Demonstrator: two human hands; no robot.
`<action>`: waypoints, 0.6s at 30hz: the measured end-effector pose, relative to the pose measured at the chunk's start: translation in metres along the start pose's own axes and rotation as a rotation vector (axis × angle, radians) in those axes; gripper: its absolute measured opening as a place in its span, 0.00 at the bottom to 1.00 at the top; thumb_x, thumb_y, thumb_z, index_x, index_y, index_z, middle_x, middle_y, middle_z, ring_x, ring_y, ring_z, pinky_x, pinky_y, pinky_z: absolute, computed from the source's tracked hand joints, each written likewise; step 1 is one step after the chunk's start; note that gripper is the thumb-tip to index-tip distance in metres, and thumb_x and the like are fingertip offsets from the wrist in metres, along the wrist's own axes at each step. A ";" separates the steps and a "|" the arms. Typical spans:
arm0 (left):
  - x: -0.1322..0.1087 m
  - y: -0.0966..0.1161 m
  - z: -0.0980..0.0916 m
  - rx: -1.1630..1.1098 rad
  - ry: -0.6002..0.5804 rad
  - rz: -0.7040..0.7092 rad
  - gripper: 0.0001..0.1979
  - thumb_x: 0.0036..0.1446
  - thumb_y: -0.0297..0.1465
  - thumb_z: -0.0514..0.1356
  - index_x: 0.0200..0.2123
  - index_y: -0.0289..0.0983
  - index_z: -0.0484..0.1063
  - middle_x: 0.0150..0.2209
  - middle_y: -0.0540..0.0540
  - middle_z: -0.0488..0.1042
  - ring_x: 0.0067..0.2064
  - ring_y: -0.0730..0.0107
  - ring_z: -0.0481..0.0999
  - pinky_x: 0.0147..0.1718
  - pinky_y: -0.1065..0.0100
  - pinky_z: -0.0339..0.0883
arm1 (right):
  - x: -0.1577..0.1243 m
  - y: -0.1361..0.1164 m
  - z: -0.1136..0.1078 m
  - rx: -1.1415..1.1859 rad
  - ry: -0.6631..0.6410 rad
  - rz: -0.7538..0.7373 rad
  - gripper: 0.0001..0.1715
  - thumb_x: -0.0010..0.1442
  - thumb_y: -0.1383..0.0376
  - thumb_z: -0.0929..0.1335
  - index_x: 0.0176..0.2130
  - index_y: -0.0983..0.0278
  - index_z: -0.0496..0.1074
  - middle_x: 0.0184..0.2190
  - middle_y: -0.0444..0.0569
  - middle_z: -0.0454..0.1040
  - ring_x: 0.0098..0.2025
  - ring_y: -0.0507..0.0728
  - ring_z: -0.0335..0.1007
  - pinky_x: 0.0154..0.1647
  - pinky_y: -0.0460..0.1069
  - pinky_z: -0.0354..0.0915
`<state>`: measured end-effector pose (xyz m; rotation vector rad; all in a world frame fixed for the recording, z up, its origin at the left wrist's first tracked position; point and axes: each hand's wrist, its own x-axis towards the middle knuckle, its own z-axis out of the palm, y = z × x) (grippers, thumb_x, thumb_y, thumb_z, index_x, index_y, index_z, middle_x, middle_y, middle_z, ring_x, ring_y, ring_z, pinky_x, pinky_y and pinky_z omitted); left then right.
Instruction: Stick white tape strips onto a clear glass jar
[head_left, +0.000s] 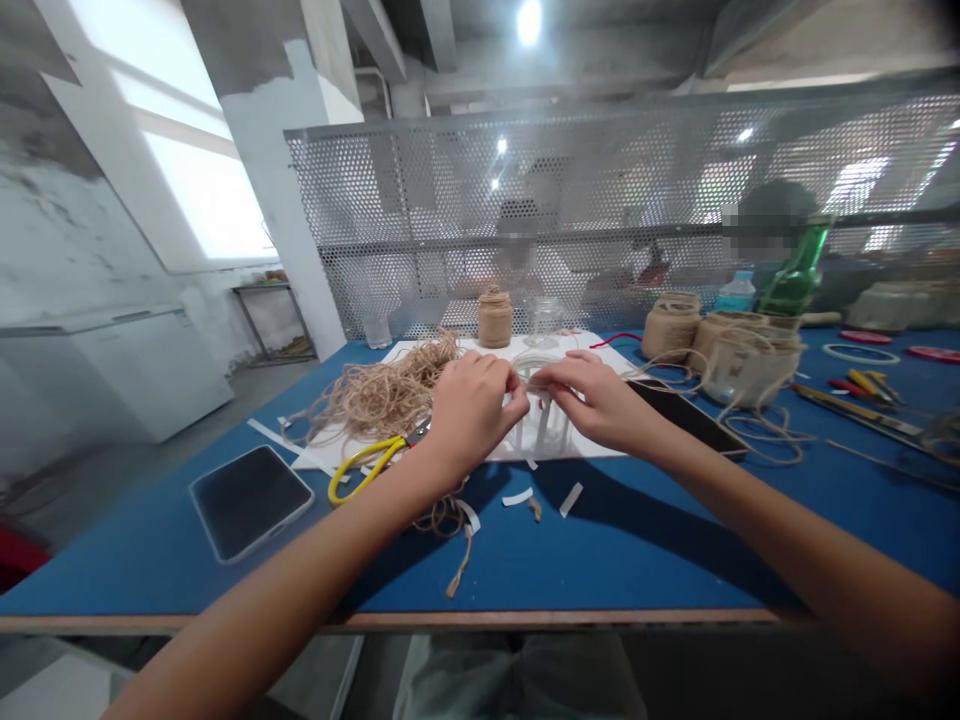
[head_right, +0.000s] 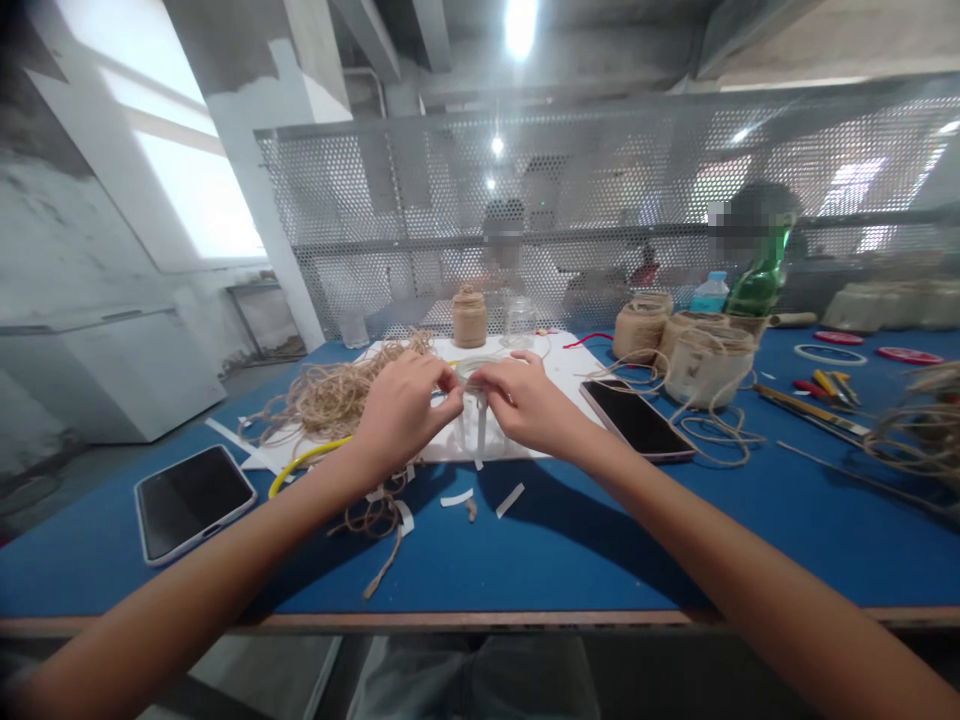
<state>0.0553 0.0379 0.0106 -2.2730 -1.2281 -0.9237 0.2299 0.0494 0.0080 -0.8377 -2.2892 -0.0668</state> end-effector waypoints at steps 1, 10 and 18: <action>0.000 0.000 0.001 0.006 0.000 -0.001 0.06 0.52 0.29 0.53 0.25 0.36 0.65 0.27 0.46 0.70 0.33 0.65 0.63 0.33 0.65 0.55 | 0.000 0.000 0.000 0.004 -0.001 0.000 0.12 0.55 0.72 0.59 0.36 0.63 0.68 0.34 0.48 0.75 0.35 0.55 0.67 0.51 0.57 0.49; 0.001 0.000 0.005 -0.022 0.022 0.020 0.06 0.52 0.28 0.53 0.23 0.36 0.63 0.25 0.47 0.68 0.32 0.67 0.62 0.32 0.66 0.55 | -0.001 0.001 0.001 0.040 0.019 -0.003 0.12 0.55 0.72 0.59 0.35 0.63 0.68 0.33 0.47 0.74 0.35 0.55 0.67 0.53 0.58 0.48; 0.000 0.000 0.011 -0.047 0.060 0.017 0.05 0.51 0.27 0.53 0.24 0.36 0.62 0.26 0.48 0.67 0.34 0.68 0.62 0.33 0.67 0.57 | -0.001 0.001 0.001 0.043 0.033 -0.003 0.12 0.56 0.72 0.58 0.34 0.63 0.68 0.33 0.47 0.74 0.35 0.54 0.67 0.53 0.58 0.48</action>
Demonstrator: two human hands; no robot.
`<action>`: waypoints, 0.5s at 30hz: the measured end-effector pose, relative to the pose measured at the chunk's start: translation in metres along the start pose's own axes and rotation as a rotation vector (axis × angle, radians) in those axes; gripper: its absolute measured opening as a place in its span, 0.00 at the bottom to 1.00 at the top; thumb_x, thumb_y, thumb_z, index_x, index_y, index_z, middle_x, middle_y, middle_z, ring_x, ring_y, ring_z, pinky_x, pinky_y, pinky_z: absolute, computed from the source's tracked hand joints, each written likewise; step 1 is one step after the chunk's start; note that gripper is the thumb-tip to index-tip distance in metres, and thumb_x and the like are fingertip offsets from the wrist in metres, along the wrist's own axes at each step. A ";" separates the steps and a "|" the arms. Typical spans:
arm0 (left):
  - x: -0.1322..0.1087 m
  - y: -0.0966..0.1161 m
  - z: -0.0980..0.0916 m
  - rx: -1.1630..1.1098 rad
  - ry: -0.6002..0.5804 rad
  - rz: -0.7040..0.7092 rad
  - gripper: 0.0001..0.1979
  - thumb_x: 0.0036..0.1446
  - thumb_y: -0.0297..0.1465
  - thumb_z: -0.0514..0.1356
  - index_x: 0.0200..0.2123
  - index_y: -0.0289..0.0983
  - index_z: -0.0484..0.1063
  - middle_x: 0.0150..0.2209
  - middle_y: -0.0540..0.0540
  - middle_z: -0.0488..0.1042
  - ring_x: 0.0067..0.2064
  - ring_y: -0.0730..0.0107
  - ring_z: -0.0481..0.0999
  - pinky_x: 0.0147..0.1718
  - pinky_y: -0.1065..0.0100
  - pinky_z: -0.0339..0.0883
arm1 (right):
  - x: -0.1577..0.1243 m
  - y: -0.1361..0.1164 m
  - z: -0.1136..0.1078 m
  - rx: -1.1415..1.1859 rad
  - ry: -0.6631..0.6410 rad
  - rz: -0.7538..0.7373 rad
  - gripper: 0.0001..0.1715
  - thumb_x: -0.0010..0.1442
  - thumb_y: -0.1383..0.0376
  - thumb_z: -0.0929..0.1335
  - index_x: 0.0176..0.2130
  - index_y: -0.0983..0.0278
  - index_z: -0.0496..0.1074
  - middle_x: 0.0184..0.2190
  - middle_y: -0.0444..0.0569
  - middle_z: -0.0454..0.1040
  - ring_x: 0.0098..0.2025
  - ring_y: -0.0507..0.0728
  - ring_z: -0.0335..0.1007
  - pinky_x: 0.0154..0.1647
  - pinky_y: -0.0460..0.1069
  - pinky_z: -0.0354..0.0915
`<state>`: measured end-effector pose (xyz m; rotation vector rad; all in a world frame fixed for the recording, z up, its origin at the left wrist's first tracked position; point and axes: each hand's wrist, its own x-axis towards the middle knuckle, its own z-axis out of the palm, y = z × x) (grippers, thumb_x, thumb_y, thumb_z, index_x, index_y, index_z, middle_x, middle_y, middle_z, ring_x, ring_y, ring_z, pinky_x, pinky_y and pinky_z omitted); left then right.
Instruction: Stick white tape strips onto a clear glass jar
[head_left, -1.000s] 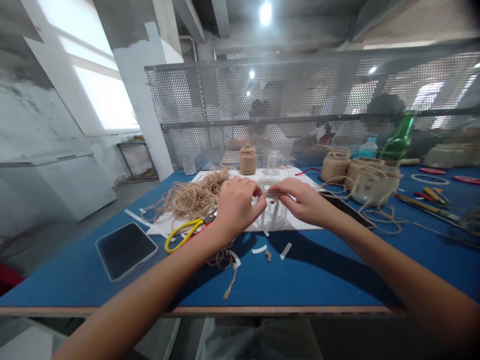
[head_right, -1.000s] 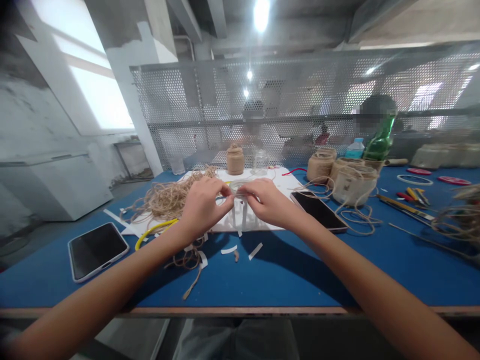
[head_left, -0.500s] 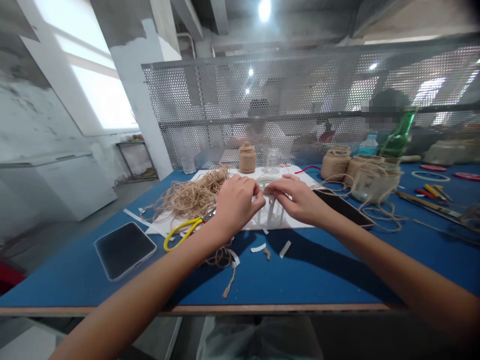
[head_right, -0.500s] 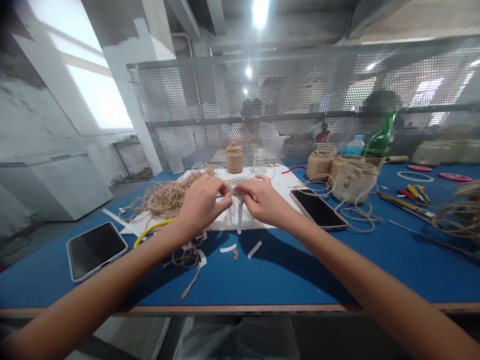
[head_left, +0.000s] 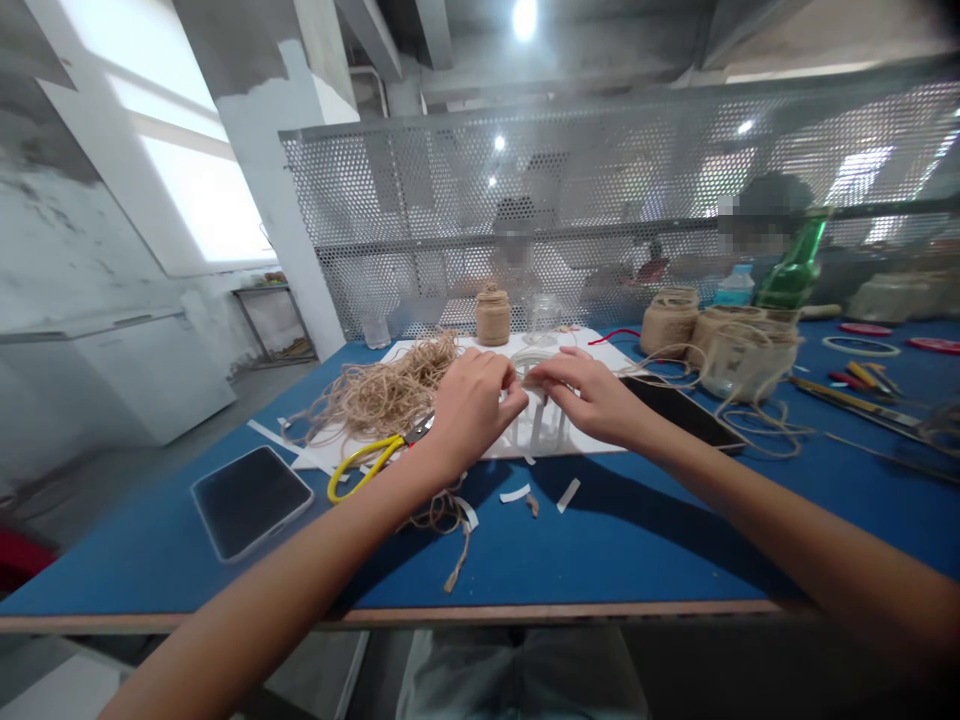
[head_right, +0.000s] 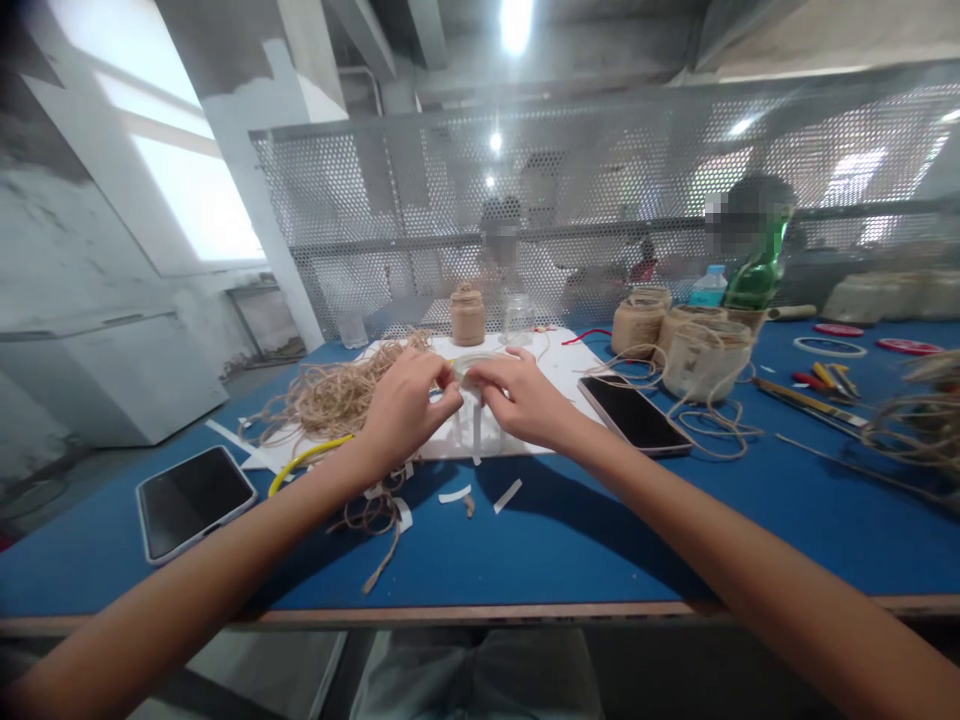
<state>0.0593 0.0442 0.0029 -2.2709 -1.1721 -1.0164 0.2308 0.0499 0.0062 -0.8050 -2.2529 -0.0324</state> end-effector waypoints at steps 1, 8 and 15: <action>0.000 0.000 0.000 -0.003 0.001 -0.001 0.05 0.51 0.27 0.53 0.24 0.36 0.62 0.26 0.48 0.67 0.34 0.68 0.62 0.34 0.67 0.57 | 0.000 0.000 0.000 -0.001 0.000 -0.001 0.12 0.56 0.72 0.58 0.34 0.63 0.68 0.33 0.46 0.74 0.35 0.54 0.67 0.53 0.58 0.48; 0.003 -0.005 -0.002 -0.028 -0.029 0.021 0.05 0.52 0.27 0.52 0.25 0.36 0.62 0.27 0.48 0.67 0.34 0.68 0.62 0.35 0.67 0.58 | -0.002 -0.001 -0.002 -0.020 -0.007 0.004 0.12 0.55 0.73 0.58 0.36 0.64 0.68 0.31 0.46 0.73 0.35 0.54 0.66 0.54 0.58 0.46; 0.001 -0.005 -0.006 -0.020 -0.042 0.048 0.06 0.53 0.30 0.53 0.25 0.35 0.63 0.28 0.47 0.69 0.34 0.68 0.63 0.37 0.66 0.58 | -0.002 -0.002 -0.002 -0.041 0.000 0.024 0.13 0.55 0.72 0.58 0.37 0.64 0.68 0.32 0.47 0.73 0.35 0.54 0.67 0.53 0.58 0.46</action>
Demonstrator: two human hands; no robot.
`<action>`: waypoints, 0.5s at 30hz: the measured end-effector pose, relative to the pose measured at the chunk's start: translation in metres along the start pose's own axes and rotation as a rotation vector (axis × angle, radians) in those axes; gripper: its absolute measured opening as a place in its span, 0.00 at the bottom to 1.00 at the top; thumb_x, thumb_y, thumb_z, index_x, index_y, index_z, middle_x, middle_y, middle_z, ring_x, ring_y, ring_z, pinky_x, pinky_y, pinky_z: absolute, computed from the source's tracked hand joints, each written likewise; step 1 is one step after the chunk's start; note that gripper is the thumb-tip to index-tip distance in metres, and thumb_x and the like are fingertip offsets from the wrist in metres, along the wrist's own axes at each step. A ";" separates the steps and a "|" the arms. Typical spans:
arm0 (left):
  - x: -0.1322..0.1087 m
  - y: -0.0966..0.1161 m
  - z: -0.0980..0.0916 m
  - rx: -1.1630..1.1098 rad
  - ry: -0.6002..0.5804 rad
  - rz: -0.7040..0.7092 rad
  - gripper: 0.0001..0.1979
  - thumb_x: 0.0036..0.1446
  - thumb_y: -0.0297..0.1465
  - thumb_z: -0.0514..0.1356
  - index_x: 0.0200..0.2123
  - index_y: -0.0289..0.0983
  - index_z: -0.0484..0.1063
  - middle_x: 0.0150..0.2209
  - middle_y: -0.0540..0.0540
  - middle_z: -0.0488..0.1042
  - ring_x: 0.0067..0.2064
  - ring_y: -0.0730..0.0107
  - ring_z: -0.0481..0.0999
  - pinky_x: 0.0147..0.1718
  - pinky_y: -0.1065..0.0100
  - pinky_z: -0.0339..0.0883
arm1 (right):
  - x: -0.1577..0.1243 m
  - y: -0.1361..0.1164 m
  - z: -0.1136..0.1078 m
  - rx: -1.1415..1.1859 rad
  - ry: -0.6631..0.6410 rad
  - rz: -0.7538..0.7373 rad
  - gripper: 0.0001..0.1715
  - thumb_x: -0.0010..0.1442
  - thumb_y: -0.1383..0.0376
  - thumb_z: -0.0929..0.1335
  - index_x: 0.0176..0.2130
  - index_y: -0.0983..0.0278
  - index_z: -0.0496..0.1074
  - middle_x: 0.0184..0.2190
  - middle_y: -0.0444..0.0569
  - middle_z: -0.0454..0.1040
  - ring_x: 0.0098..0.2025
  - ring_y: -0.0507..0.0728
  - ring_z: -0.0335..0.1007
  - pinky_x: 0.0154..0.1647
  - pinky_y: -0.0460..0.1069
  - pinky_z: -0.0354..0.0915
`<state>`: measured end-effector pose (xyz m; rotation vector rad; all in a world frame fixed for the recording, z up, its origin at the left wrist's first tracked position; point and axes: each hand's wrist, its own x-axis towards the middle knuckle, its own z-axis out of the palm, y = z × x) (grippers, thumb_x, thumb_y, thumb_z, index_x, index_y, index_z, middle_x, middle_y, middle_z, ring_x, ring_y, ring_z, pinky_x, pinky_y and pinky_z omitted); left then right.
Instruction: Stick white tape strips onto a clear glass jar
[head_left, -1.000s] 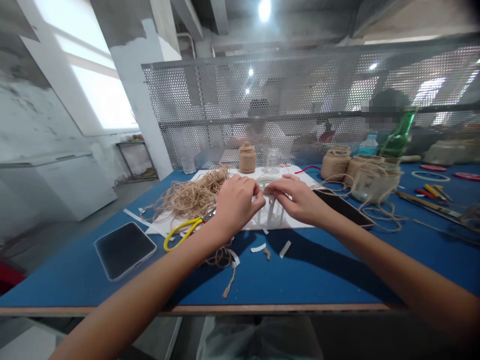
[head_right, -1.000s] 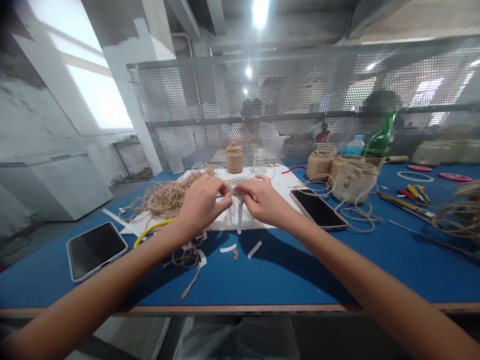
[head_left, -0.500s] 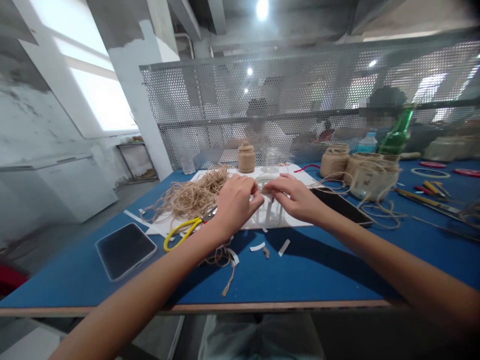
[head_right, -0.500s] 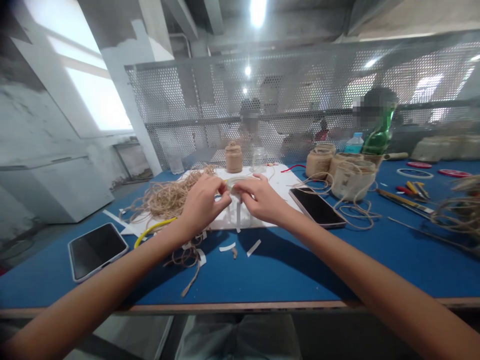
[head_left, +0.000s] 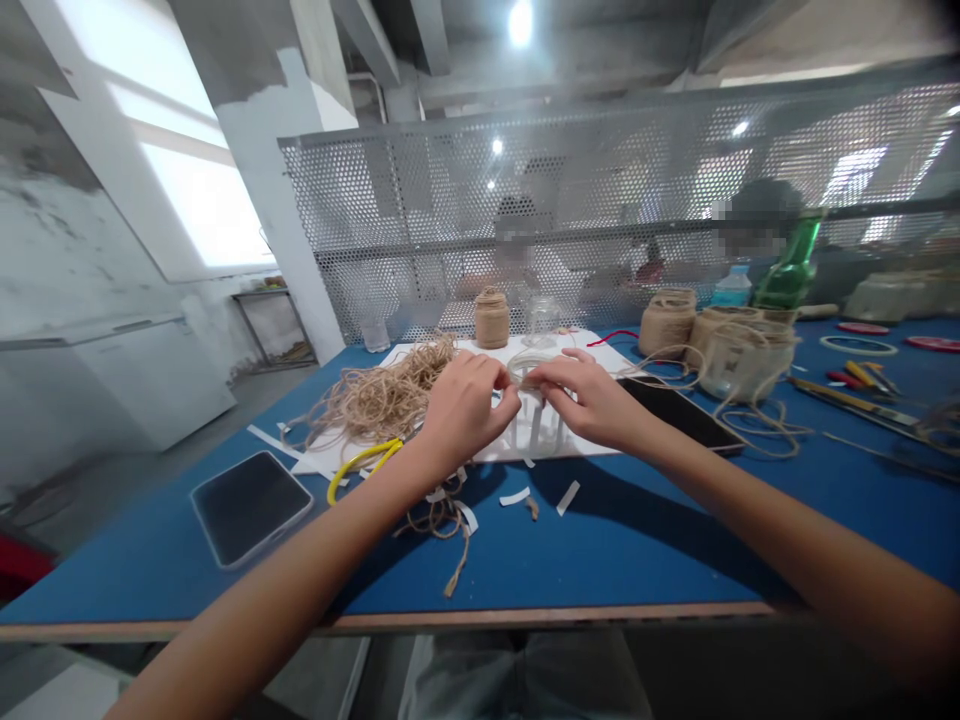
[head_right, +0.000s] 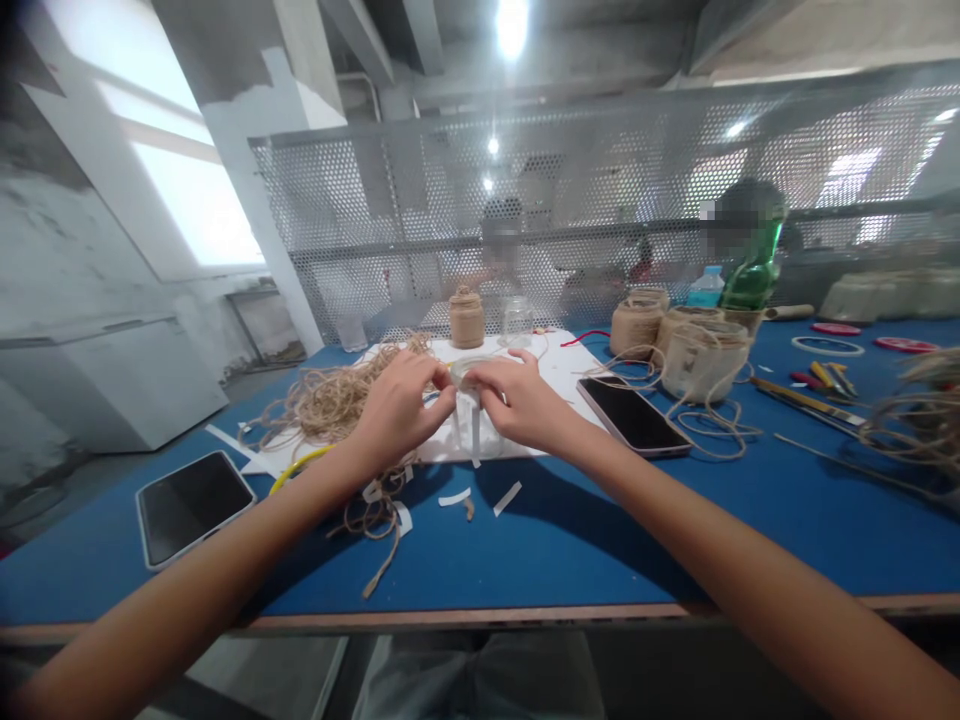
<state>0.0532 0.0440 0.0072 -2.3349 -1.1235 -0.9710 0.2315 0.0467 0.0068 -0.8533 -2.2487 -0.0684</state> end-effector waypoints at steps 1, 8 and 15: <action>0.000 0.000 0.000 0.001 0.002 0.001 0.06 0.53 0.30 0.53 0.25 0.35 0.63 0.28 0.47 0.69 0.34 0.68 0.63 0.37 0.66 0.58 | 0.000 0.000 0.000 -0.003 0.000 0.003 0.13 0.55 0.72 0.58 0.37 0.64 0.68 0.33 0.47 0.73 0.35 0.54 0.67 0.53 0.58 0.46; 0.004 0.000 -0.001 0.010 -0.005 -0.012 0.05 0.51 0.29 0.54 0.24 0.36 0.64 0.26 0.47 0.69 0.33 0.68 0.63 0.34 0.67 0.59 | 0.000 0.000 0.000 0.006 0.004 0.013 0.13 0.55 0.72 0.59 0.37 0.64 0.68 0.34 0.47 0.74 0.36 0.54 0.67 0.54 0.58 0.46; 0.005 0.003 0.002 0.026 0.003 -0.027 0.05 0.50 0.26 0.54 0.23 0.36 0.62 0.25 0.48 0.67 0.33 0.69 0.63 0.33 0.67 0.59 | 0.001 -0.001 -0.002 0.041 -0.018 -0.008 0.12 0.55 0.74 0.58 0.35 0.64 0.67 0.30 0.46 0.73 0.34 0.53 0.66 0.52 0.57 0.47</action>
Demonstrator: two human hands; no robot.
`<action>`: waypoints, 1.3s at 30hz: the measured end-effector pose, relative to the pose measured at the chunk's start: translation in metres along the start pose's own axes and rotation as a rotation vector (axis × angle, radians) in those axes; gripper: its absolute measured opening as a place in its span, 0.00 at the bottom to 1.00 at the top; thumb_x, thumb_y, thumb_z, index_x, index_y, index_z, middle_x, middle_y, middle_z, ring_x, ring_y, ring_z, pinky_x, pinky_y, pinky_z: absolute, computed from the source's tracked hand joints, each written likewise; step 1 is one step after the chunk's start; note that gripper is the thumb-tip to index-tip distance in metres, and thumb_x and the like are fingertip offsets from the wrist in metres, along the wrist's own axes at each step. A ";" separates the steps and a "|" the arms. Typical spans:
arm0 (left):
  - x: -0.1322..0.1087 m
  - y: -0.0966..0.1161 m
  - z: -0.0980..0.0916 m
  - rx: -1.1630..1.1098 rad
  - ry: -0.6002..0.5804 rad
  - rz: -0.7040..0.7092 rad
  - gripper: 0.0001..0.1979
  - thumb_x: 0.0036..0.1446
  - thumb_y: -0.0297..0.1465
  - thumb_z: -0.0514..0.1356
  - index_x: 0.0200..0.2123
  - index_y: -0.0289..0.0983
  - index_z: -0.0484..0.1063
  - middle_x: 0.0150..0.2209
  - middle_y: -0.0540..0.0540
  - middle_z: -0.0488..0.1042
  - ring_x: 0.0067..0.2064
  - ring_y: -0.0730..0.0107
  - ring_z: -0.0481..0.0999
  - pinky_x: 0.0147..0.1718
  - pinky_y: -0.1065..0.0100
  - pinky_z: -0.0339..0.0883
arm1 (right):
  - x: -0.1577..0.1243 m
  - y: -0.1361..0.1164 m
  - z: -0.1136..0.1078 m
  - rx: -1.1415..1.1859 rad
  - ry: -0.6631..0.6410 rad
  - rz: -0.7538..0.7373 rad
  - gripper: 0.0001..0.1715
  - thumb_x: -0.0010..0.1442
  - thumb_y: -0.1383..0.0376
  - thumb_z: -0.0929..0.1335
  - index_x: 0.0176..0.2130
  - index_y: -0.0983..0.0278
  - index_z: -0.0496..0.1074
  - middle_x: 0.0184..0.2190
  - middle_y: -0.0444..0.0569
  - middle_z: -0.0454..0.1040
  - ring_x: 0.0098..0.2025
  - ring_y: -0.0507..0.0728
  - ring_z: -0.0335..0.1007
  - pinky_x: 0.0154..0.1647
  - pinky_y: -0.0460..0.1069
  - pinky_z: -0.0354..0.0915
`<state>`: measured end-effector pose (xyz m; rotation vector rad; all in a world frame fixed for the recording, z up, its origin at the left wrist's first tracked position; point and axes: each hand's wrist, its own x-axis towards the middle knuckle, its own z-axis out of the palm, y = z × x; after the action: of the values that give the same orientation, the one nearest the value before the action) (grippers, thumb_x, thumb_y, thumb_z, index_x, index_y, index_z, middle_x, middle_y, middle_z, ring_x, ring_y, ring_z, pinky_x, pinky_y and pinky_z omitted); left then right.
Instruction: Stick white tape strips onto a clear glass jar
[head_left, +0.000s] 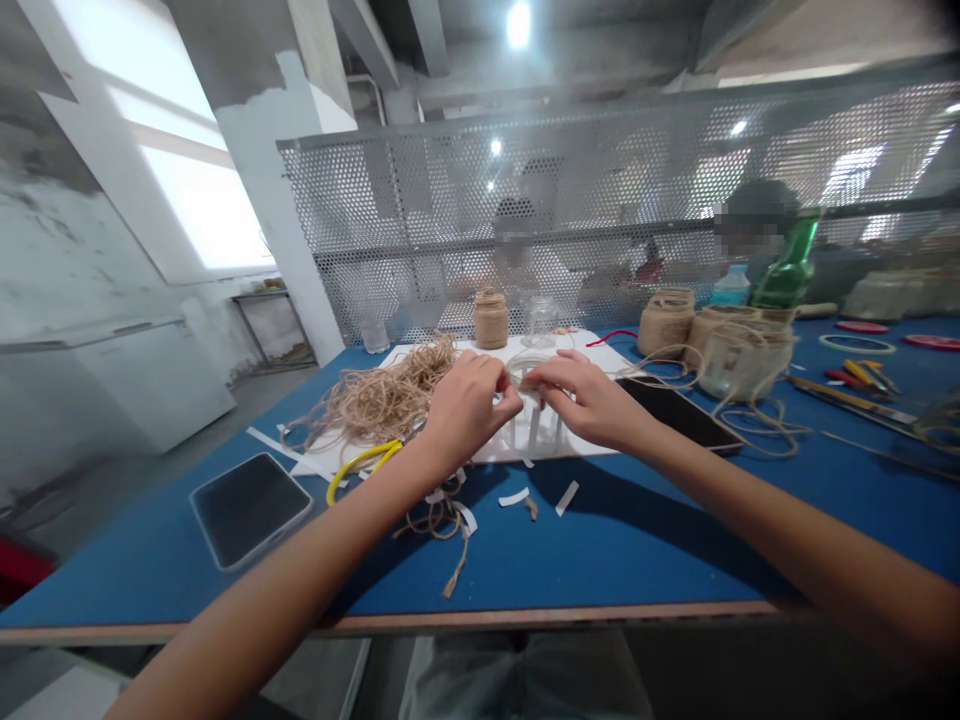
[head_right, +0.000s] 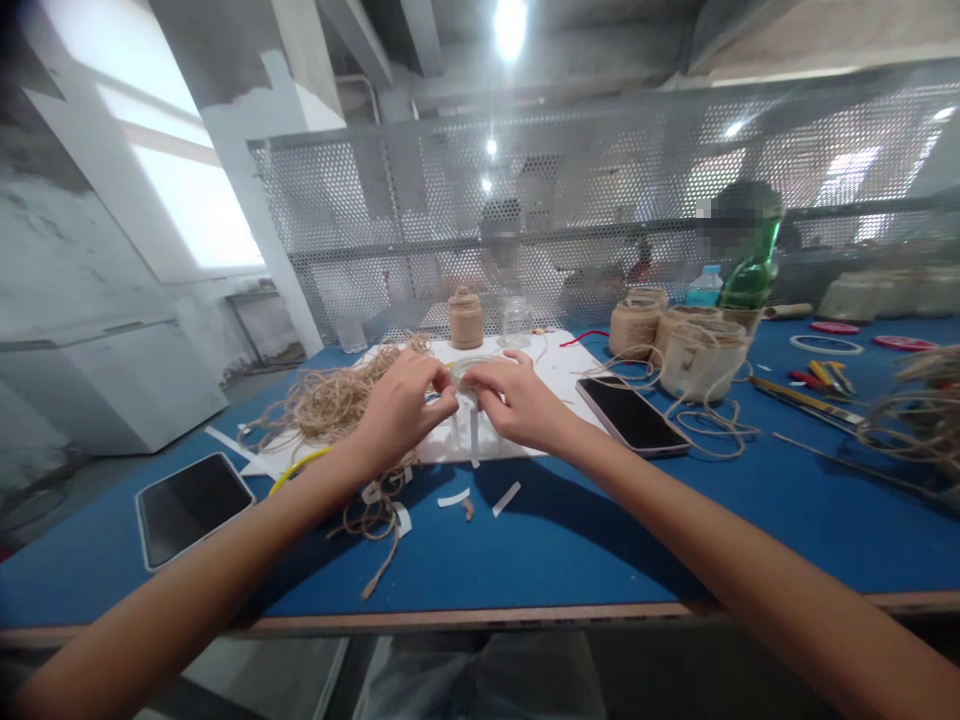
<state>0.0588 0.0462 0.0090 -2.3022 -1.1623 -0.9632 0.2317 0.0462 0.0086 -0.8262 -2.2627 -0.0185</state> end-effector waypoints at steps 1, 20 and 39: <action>0.000 0.000 0.001 0.003 0.006 0.005 0.05 0.50 0.26 0.53 0.23 0.36 0.62 0.25 0.48 0.67 0.33 0.69 0.62 0.34 0.67 0.59 | 0.000 -0.001 -0.001 0.001 -0.002 0.003 0.12 0.55 0.74 0.58 0.35 0.64 0.67 0.31 0.46 0.73 0.34 0.53 0.66 0.53 0.58 0.47; 0.000 -0.004 -0.001 -0.069 -0.026 0.034 0.06 0.54 0.28 0.51 0.25 0.36 0.62 0.27 0.47 0.67 0.34 0.68 0.62 0.37 0.65 0.59 | 0.000 -0.002 -0.002 -0.012 -0.018 0.025 0.12 0.55 0.72 0.58 0.35 0.63 0.67 0.29 0.46 0.72 0.34 0.54 0.65 0.53 0.59 0.44; -0.003 0.007 -0.003 0.144 0.015 0.011 0.08 0.55 0.31 0.50 0.26 0.36 0.63 0.29 0.46 0.70 0.34 0.65 0.63 0.35 0.62 0.54 | 0.001 -0.001 0.000 -0.029 -0.006 0.078 0.12 0.56 0.70 0.58 0.36 0.62 0.68 0.32 0.46 0.74 0.36 0.55 0.67 0.52 0.59 0.43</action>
<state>0.0619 0.0387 0.0088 -2.1827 -1.1715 -0.8615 0.2311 0.0455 0.0095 -0.9302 -2.2390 -0.0135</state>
